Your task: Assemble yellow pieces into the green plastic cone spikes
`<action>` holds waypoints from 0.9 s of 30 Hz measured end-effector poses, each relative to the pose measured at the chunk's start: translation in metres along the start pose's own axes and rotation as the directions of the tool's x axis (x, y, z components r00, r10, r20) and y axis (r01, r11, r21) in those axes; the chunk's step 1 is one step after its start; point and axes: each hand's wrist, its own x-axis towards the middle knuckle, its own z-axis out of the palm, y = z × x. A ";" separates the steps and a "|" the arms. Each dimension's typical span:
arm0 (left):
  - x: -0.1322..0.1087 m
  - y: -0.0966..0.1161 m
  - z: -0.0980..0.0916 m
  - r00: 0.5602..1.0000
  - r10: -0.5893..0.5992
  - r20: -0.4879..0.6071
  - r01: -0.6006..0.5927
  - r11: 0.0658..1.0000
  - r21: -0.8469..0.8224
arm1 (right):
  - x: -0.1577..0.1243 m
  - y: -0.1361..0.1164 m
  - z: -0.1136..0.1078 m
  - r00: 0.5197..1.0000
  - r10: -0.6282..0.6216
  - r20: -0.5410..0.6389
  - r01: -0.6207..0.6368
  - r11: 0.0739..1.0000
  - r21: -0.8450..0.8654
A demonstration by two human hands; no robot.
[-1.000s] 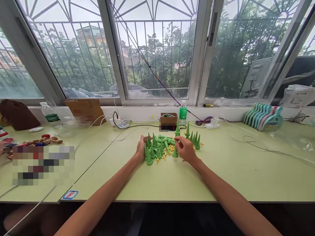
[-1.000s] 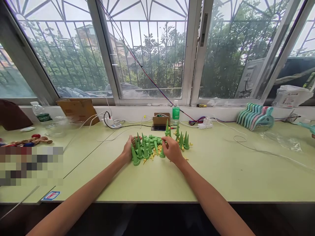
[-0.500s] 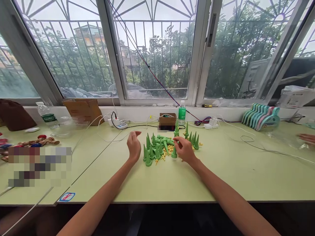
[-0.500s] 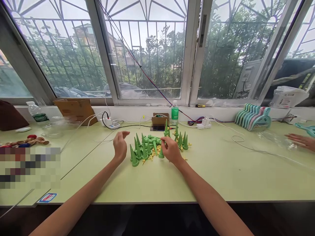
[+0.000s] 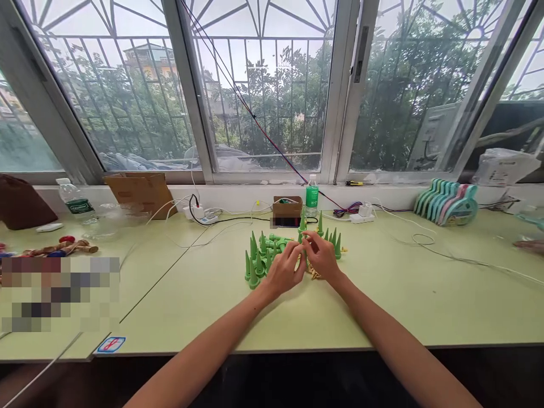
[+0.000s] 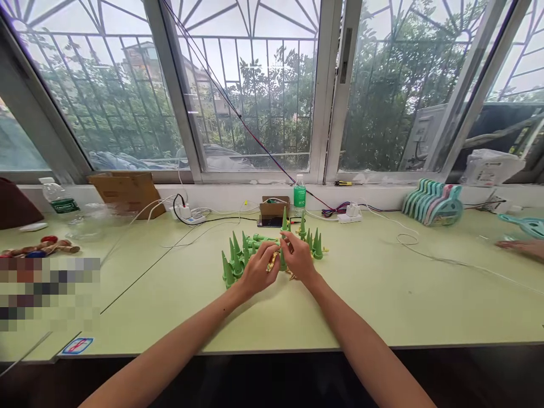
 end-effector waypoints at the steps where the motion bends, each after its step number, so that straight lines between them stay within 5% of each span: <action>1: -0.003 0.001 0.003 0.996 -0.087 0.004 0.087 0.996 -0.031 | 0.001 0.000 -0.001 1.000 0.006 -0.006 -0.006 1.000 0.003; 4: -0.009 0.004 0.006 0.961 -0.268 0.070 0.275 0.956 -0.104 | 0.002 0.001 -0.001 1.000 0.025 -0.016 -0.025 1.000 0.012; 9: -0.010 0.003 0.008 0.840 -0.493 0.225 0.537 0.815 -0.219 | 0.003 0.003 -0.001 0.999 0.050 -0.014 -0.050 0.999 0.001; 14: -0.011 0.001 0.010 0.806 -0.494 0.327 0.576 0.782 -0.239 | 0.003 0.003 -0.001 0.997 0.075 0.007 -0.075 0.997 -0.018; 23: -0.013 -0.003 0.011 0.783 -0.555 0.282 0.616 0.755 -0.226 | 0.006 0.011 -0.005 0.992 0.098 0.078 -0.099 0.995 0.001; 27: -0.012 -0.002 0.010 0.772 -0.584 0.252 0.634 0.738 -0.233 | 0.008 0.019 -0.007 0.968 0.072 0.240 -0.041 0.990 -0.132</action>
